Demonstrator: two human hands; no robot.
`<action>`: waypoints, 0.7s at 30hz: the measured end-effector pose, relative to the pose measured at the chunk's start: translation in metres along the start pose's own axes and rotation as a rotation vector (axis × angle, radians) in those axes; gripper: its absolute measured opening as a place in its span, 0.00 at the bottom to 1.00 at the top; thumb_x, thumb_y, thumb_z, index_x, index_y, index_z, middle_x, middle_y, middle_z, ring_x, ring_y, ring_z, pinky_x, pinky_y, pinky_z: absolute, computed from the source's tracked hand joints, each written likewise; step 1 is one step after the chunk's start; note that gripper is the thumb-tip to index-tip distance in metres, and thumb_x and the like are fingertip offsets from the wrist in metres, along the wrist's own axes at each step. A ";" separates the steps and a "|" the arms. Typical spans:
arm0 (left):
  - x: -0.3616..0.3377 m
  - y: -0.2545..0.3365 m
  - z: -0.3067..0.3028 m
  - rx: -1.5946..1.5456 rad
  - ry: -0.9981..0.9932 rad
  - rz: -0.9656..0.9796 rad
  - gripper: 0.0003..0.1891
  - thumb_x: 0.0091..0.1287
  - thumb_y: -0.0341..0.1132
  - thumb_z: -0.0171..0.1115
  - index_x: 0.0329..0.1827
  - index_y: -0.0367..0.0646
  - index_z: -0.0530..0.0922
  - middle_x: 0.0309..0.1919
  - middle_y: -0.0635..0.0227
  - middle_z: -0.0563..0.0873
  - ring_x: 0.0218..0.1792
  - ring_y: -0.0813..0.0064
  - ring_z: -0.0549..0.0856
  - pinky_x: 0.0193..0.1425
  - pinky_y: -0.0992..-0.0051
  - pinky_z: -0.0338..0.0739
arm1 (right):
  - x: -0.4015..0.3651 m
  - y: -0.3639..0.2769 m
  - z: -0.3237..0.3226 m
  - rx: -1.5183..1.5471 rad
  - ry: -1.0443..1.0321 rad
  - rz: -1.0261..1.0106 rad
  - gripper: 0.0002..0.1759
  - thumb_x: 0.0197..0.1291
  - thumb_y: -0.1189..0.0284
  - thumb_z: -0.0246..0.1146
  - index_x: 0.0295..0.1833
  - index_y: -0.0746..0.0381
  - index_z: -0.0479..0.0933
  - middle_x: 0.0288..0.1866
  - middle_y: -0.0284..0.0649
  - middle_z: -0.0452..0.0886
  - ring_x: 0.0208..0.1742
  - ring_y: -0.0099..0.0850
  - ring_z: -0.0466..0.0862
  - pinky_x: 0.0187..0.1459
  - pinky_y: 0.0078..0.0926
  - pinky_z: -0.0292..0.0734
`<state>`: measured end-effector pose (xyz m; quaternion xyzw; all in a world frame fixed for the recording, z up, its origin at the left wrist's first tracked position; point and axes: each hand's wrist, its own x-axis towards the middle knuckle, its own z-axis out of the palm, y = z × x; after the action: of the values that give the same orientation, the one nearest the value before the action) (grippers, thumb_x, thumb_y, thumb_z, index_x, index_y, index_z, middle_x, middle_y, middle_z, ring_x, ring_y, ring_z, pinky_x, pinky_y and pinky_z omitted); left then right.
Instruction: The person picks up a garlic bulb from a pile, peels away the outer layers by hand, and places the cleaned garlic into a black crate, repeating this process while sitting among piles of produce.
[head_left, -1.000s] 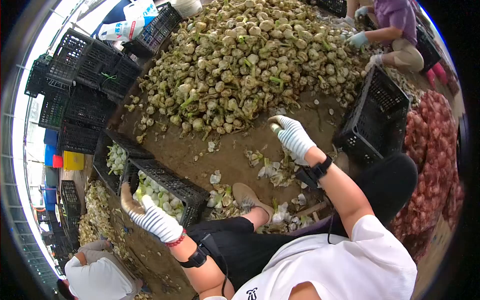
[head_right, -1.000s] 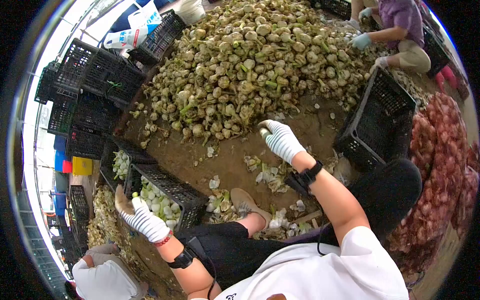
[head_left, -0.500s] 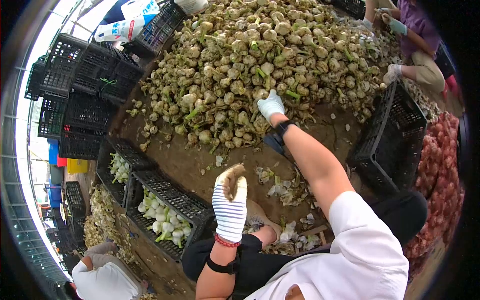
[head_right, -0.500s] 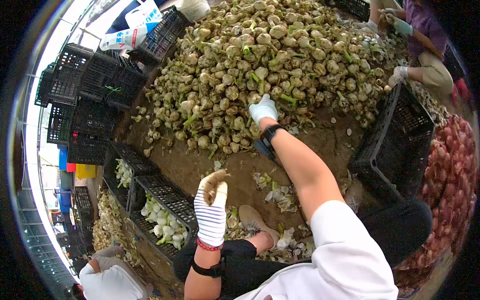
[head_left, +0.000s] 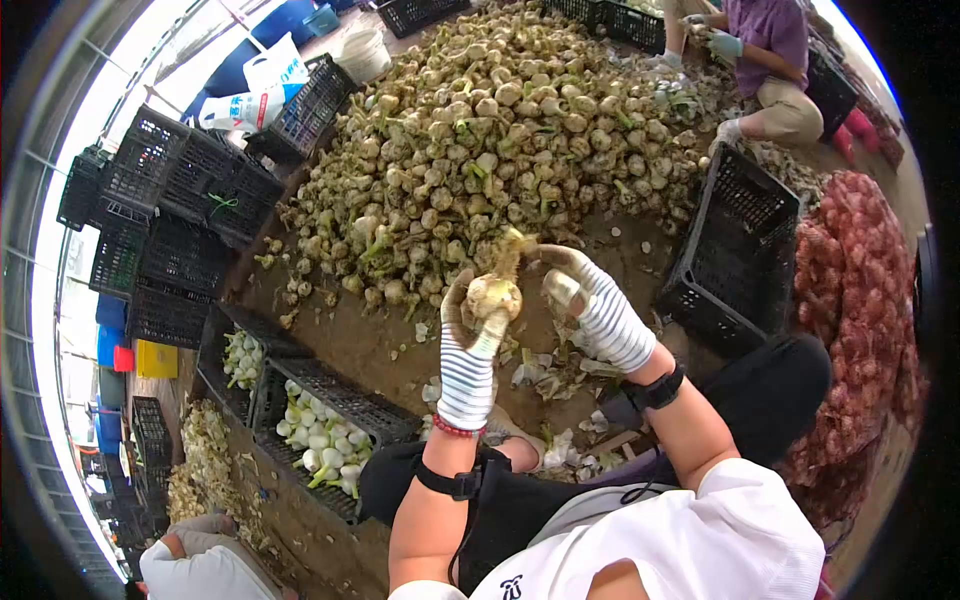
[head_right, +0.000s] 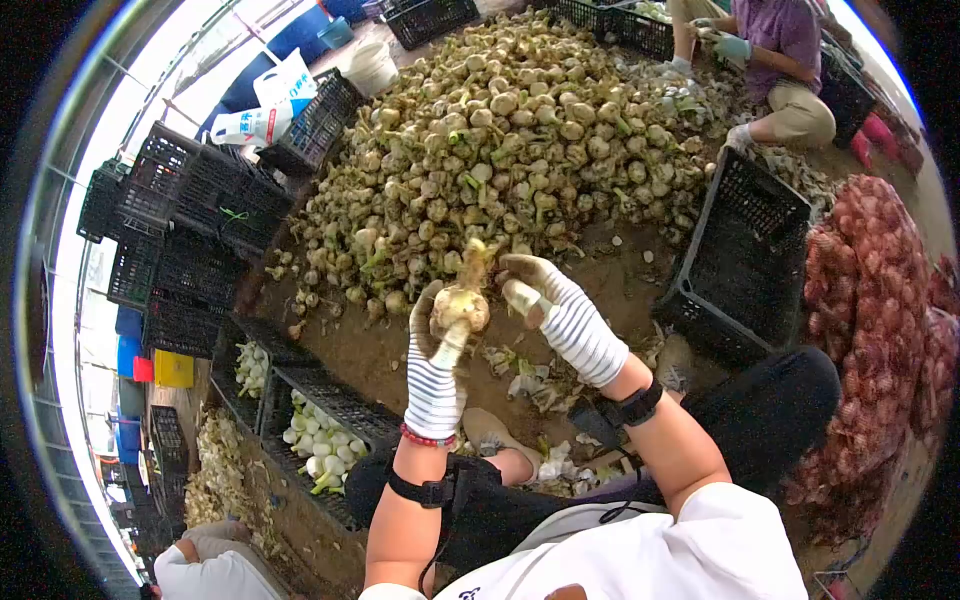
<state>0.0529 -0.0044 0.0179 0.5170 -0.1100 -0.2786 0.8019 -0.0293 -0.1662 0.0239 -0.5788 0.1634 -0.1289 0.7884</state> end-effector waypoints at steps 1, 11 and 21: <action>-0.004 -0.003 0.005 0.097 -0.017 0.075 0.32 0.66 0.27 0.68 0.72 0.45 0.63 0.63 0.63 0.75 0.61 0.70 0.78 0.64 0.72 0.78 | -0.003 0.003 -0.003 0.000 0.007 -0.010 0.26 0.70 0.61 0.62 0.68 0.62 0.69 0.54 0.31 0.78 0.47 0.18 0.74 0.47 0.20 0.73; -0.016 -0.003 0.017 0.198 -0.150 0.146 0.34 0.63 0.29 0.72 0.71 0.43 0.66 0.63 0.62 0.75 0.63 0.69 0.77 0.68 0.69 0.75 | -0.008 0.007 0.004 -0.130 -0.007 -0.193 0.18 0.73 0.68 0.60 0.63 0.65 0.72 0.51 0.31 0.81 0.50 0.19 0.77 0.54 0.20 0.75; -0.006 -0.026 0.007 0.551 -0.188 0.398 0.46 0.56 0.39 0.78 0.74 0.42 0.58 0.66 0.58 0.69 0.64 0.65 0.74 0.67 0.65 0.76 | -0.017 -0.020 -0.011 -0.443 -0.127 -0.052 0.14 0.71 0.74 0.56 0.58 0.66 0.76 0.43 0.30 0.81 0.42 0.18 0.73 0.44 0.22 0.74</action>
<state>0.0359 -0.0139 -0.0017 0.6546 -0.3529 -0.1231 0.6572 -0.0498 -0.1753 0.0418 -0.7486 0.1227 -0.0736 0.6473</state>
